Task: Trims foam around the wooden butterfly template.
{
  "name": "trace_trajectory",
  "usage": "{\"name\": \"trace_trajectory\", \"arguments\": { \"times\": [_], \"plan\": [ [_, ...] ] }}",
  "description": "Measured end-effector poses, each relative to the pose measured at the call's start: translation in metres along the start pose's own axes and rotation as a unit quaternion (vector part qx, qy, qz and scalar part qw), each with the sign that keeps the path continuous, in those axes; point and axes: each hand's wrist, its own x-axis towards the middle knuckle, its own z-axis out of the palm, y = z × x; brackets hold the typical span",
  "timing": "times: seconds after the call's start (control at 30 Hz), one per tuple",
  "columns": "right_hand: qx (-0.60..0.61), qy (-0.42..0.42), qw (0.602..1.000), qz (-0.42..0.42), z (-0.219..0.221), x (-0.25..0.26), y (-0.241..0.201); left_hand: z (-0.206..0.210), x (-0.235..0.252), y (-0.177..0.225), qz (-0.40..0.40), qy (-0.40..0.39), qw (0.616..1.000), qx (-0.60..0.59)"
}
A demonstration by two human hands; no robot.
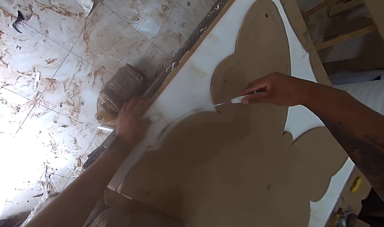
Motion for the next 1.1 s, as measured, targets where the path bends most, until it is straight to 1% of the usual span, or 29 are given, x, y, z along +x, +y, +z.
{"name": "trace_trajectory", "arguments": {
  "times": [0.2,0.3,0.37,0.43,0.5,0.53,0.6,0.63,0.7,0.77,0.83,0.93,1.1],
  "plan": [
    [-0.012,0.027,0.998,0.058,0.003,-0.041,0.015,0.000,0.000,-0.002,0.000,-0.008,1.000,0.006],
    [-0.023,0.040,0.995,0.091,0.005,-0.065,0.005,-0.008,0.000,0.003,-0.003,-0.035,0.999,0.019],
    [-0.003,0.060,0.991,0.116,0.005,-0.097,-0.007,-0.016,0.008,0.012,0.008,-0.047,0.998,0.028],
    [0.059,0.102,0.985,0.130,0.016,-0.135,-0.023,-0.020,0.020,0.033,0.045,-0.035,0.998,0.028],
    [0.127,0.154,0.967,0.158,0.041,-0.159,-0.039,-0.013,0.042,0.060,0.125,-0.018,0.992,0.020],
    [0.181,0.190,0.949,0.175,0.063,-0.162,-0.047,-0.004,0.057,0.072,0.173,-0.019,0.984,0.024],
    [0.265,0.249,0.910,0.200,0.111,-0.152,-0.065,0.019,0.086,0.085,0.247,-0.048,0.964,0.082],
    [0.299,0.270,0.890,0.213,0.131,-0.142,-0.079,0.029,0.096,0.087,0.263,-0.068,0.954,0.127],
    [0.363,0.299,0.855,0.220,0.160,-0.115,-0.106,0.040,0.107,0.087,0.270,-0.077,0.943,0.179],
    [0.402,0.310,0.833,0.220,0.180,-0.088,-0.132,0.041,0.106,0.086,0.266,-0.069,0.943,0.187],
    [0.412,0.311,0.827,0.225,0.190,-0.069,-0.151,0.041,0.104,0.087,0.265,-0.057,0.946,0.179],
    [0.402,0.314,0.827,0.239,0.193,-0.049,-0.165,0.041,0.104,0.088,0.262,-0.043,0.949,0.171],
    [0.333,0.327,0.839,0.280,0.188,-0.035,-0.178,0.044,0.103,0.082,0.273,-0.022,0.952,0.140]
  ]
}}
